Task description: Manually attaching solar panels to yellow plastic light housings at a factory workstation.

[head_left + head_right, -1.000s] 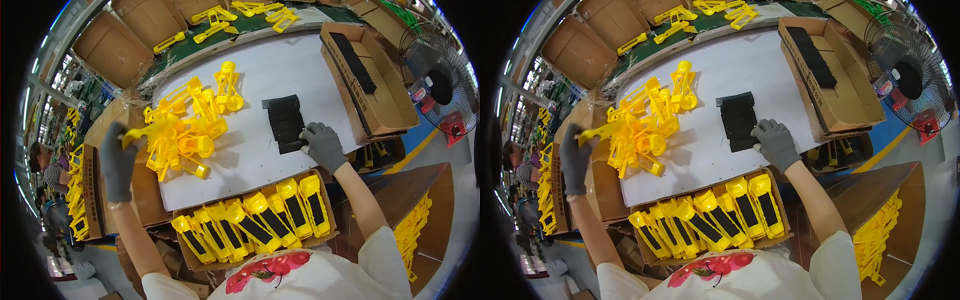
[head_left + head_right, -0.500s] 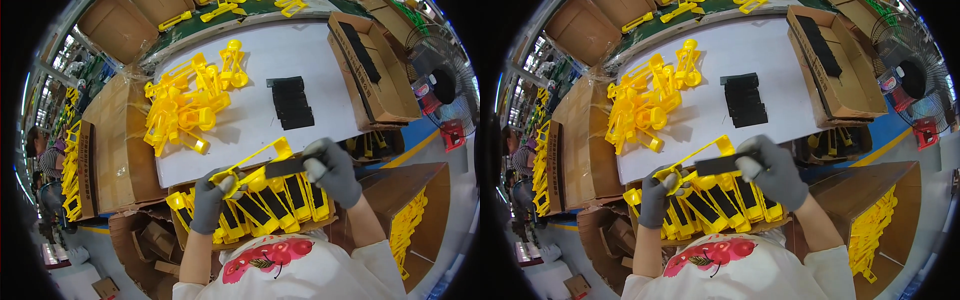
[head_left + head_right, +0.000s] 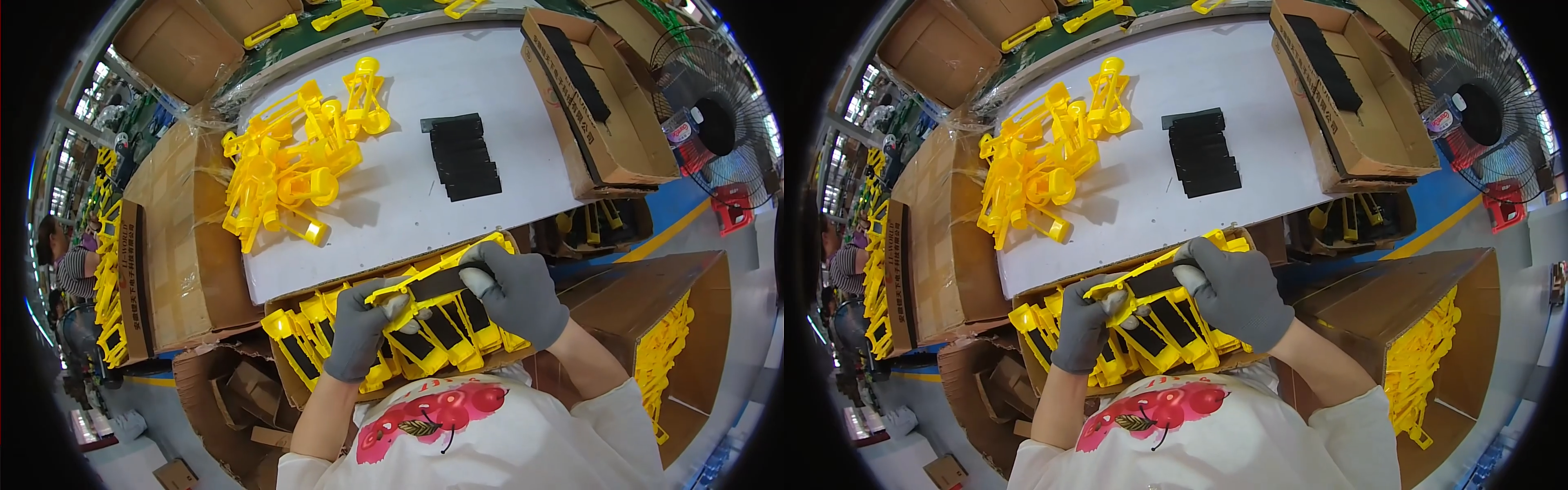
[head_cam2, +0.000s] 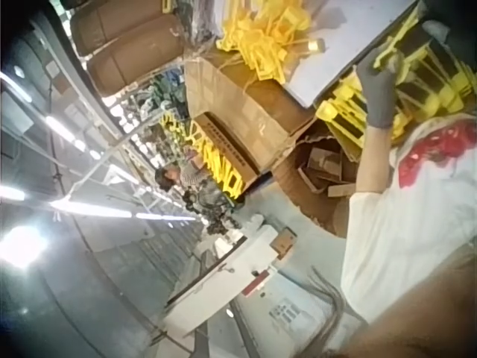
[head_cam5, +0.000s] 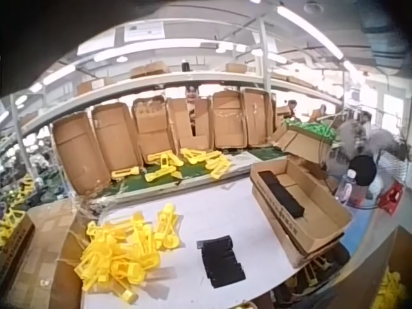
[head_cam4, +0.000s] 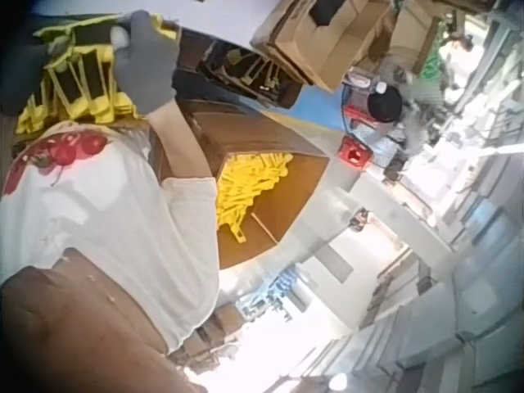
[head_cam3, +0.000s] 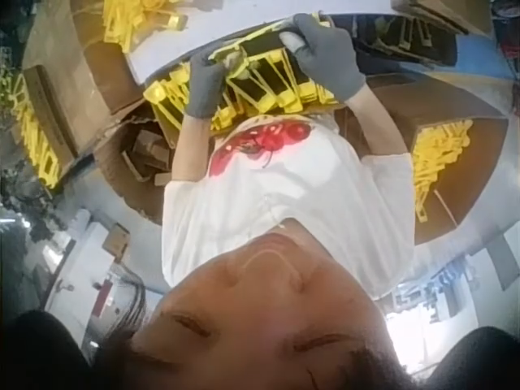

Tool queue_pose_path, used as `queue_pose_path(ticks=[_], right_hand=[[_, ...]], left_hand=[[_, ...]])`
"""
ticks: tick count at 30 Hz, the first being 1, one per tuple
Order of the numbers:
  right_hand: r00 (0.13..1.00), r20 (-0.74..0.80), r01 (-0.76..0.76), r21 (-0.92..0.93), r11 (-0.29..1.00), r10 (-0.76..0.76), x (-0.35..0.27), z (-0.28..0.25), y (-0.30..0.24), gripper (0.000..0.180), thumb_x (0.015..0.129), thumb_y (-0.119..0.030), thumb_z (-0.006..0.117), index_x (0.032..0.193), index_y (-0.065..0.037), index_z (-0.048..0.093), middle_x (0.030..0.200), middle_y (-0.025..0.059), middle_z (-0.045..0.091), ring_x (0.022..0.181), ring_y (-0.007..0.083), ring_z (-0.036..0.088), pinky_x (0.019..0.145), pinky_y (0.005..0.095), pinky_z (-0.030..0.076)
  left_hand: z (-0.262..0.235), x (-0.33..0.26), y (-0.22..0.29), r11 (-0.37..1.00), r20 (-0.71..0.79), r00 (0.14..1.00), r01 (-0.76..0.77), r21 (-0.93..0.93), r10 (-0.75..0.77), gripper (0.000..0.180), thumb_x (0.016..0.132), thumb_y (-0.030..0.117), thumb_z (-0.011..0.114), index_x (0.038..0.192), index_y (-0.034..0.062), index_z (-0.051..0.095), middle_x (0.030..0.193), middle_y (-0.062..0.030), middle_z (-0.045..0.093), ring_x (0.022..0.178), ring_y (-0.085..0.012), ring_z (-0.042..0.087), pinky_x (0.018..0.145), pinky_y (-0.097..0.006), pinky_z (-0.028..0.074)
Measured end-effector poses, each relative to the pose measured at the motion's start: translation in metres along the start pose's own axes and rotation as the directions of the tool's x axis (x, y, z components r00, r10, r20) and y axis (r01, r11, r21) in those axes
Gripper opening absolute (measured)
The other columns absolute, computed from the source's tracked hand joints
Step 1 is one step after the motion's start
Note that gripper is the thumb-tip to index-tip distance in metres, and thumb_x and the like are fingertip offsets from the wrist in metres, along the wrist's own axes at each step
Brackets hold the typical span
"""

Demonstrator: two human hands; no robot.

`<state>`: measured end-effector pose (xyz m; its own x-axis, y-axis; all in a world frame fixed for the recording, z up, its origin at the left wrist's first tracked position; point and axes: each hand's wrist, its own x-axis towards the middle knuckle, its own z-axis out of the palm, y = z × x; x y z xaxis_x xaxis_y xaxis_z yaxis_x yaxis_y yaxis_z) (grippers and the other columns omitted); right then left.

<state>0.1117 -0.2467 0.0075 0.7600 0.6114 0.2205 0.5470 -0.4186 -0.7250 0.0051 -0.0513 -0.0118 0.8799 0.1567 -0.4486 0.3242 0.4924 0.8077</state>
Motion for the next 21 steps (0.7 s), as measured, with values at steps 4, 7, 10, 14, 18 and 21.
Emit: queue_pose_path(ticks=[4,7,10,14,18,21], right_hand=[[1.0,0.02,-0.005,-0.119,0.993,0.007,-0.002,0.0,-0.006,0.014,0.085,-0.015,0.066,0.093,-0.005,0.061,0.074,0.0138,0.064,0.062,0.0289,0.064,0.056,0.0307,0.05],[0.999,0.033,-0.007,-0.069,0.998,0.009,-0.001,0.002,0.002,0.016,0.085,-0.019,0.067,0.092,-0.006,0.061,0.073,0.0136,0.064,0.06,0.0297,0.063,0.054,0.0314,0.049],[0.999,-0.044,0.013,-0.223,0.975,-0.023,-0.005,0.004,0.004,0.027,0.082,-0.027,0.071,0.099,-0.009,0.062,0.065,0.01,0.061,0.054,0.0273,0.061,0.052,0.0308,0.048],[0.979,-0.184,0.026,-0.323,0.946,-0.089,-0.005,-0.015,0.002,0.053,0.073,-0.036,0.078,0.115,-0.009,0.06,0.071,0.0068,0.058,0.064,0.0213,0.06,0.056,0.0295,0.049],[0.944,0.217,-0.228,-0.114,0.967,0.248,-0.043,-0.01,0.019,0.03,0.076,-0.029,0.077,0.092,-0.005,0.068,0.076,0.0118,0.066,0.062,0.0229,0.064,0.055,0.0292,0.048],[0.945,0.113,-0.296,-0.108,0.949,0.307,-0.075,-0.001,0.019,0.025,0.078,-0.026,0.075,0.087,-0.004,0.068,0.066,0.0124,0.064,0.055,0.0228,0.062,0.052,0.0294,0.047]], left_hand=[[-0.001,0.0,-0.005,0.996,-0.025,0.999,-0.033,0.081,0.035,0.03,0.085,0.0,0.058,0.114,-0.0066,0.061,0.097,-0.0167,0.066,0.08,-0.0232,0.069,0.068,-0.03,0.059],[0.012,0.001,0.003,0.998,-0.033,0.999,0.022,0.064,-0.02,0.027,0.085,0.001,0.06,0.111,-0.0062,0.062,0.093,-0.014,0.067,0.074,-0.0191,0.067,0.067,-0.027,0.057],[0.016,0.005,0.002,0.981,-0.081,0.996,-0.006,0.193,0.023,0.026,0.085,0.001,0.061,0.111,-0.0064,0.063,0.09,-0.0123,0.066,0.071,-0.0173,0.066,0.063,-0.024,0.054],[0.009,-0.003,0.012,0.975,0.011,1.0,-0.019,0.221,0.017,0.023,0.085,0.0,0.064,0.106,-0.0063,0.064,0.085,-0.0107,0.066,0.07,-0.0167,0.066,0.055,-0.023,0.05],[0.011,-0.001,0.01,0.935,0.1,0.985,0.099,0.34,-0.14,0.022,0.083,0.0,0.067,0.104,-0.0052,0.066,0.082,-0.0086,0.067,0.068,-0.013,0.066,0.055,-0.021,0.051],[0.018,0.005,-0.002,0.912,0.094,0.974,0.155,0.381,-0.204,0.019,0.083,0.001,0.067,0.101,-0.0015,0.067,0.079,-0.0071,0.066,0.062,-0.0093,0.062,0.051,-0.02,0.049]])
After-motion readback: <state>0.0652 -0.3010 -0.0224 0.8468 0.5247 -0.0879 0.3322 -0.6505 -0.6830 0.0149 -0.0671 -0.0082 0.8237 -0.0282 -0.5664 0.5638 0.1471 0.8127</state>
